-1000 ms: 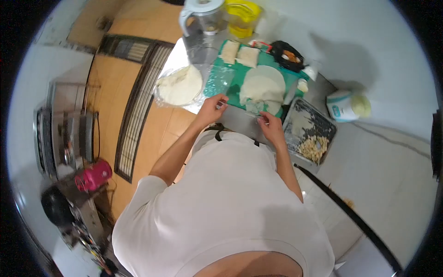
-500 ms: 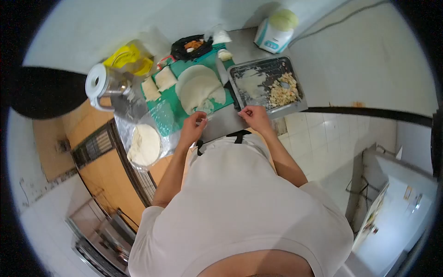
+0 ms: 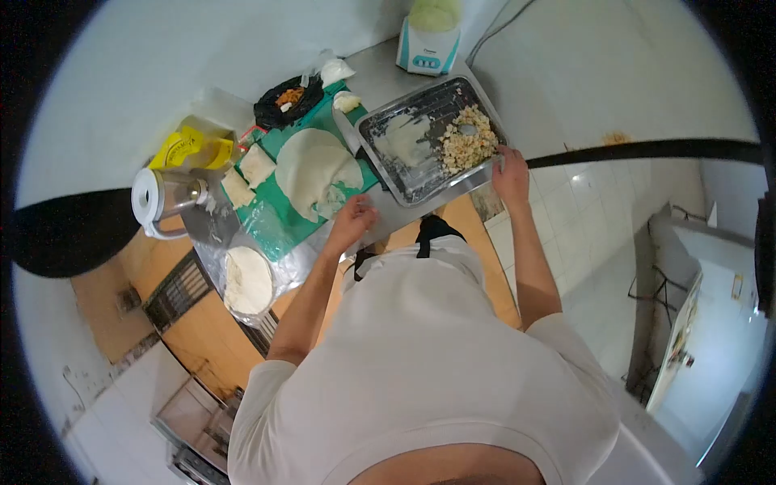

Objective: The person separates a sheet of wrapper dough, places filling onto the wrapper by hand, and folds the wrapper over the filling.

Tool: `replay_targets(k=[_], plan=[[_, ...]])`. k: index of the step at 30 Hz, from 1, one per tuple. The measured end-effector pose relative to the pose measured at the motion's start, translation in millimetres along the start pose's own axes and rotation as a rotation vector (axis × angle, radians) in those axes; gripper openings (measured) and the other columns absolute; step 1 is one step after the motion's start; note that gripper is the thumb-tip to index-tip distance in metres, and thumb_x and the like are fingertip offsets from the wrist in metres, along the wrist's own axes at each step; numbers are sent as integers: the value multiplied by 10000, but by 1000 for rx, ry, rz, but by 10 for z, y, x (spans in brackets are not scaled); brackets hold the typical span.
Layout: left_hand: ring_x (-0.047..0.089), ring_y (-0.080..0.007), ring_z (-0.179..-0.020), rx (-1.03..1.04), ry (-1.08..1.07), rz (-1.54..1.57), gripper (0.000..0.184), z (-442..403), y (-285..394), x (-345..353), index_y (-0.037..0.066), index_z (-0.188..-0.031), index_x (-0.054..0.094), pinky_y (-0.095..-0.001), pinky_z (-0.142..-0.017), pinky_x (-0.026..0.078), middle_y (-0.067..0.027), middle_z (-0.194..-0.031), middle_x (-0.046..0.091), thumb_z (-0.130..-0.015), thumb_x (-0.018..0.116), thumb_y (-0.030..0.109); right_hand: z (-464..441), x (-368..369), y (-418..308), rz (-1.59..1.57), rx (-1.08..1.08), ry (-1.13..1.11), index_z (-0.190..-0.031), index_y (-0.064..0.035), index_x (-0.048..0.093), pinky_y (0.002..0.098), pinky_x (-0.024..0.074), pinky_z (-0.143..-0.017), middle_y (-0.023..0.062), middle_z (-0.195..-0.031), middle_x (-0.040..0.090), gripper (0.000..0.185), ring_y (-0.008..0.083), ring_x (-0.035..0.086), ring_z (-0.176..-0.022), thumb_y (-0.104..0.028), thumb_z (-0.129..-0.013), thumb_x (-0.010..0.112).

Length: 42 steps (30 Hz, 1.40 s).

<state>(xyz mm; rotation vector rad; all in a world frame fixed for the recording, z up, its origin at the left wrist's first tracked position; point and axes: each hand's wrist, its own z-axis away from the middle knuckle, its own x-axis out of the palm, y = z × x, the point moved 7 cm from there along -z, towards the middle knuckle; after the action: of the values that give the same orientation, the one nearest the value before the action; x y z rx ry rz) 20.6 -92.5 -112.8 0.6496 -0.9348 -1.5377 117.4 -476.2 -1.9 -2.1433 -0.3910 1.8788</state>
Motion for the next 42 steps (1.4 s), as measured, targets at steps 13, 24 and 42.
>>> replay_targets(k=[13,24,42], plan=[[649,-144,-819,-2,608,333,279,-169,-220,752,34,-1221,537,-297,-674,569,-94,-982,677,-992,610,174,-540,458,586,109,-290,-414,-1192,-20,561,502,541,-828,244,-1105,620,346,403,640,-994,-45,-848,585],[639,-127,-731,0,631,328,271,-132,-147,849,4,-1192,565,-288,-622,591,-75,-931,671,-999,600,191,-1014,356,508,-13,-351,-524,-1314,1,521,533,516,-889,266,-1154,603,414,437,611,-1048,-75,-907,543],[662,-172,-751,-36,701,350,341,-101,-168,928,-34,-1259,522,-293,-662,591,-136,-992,672,-999,570,183,-1562,626,455,98,-338,-561,-1375,-119,545,546,550,-770,268,-932,659,425,439,672,-884,-129,-960,451]])
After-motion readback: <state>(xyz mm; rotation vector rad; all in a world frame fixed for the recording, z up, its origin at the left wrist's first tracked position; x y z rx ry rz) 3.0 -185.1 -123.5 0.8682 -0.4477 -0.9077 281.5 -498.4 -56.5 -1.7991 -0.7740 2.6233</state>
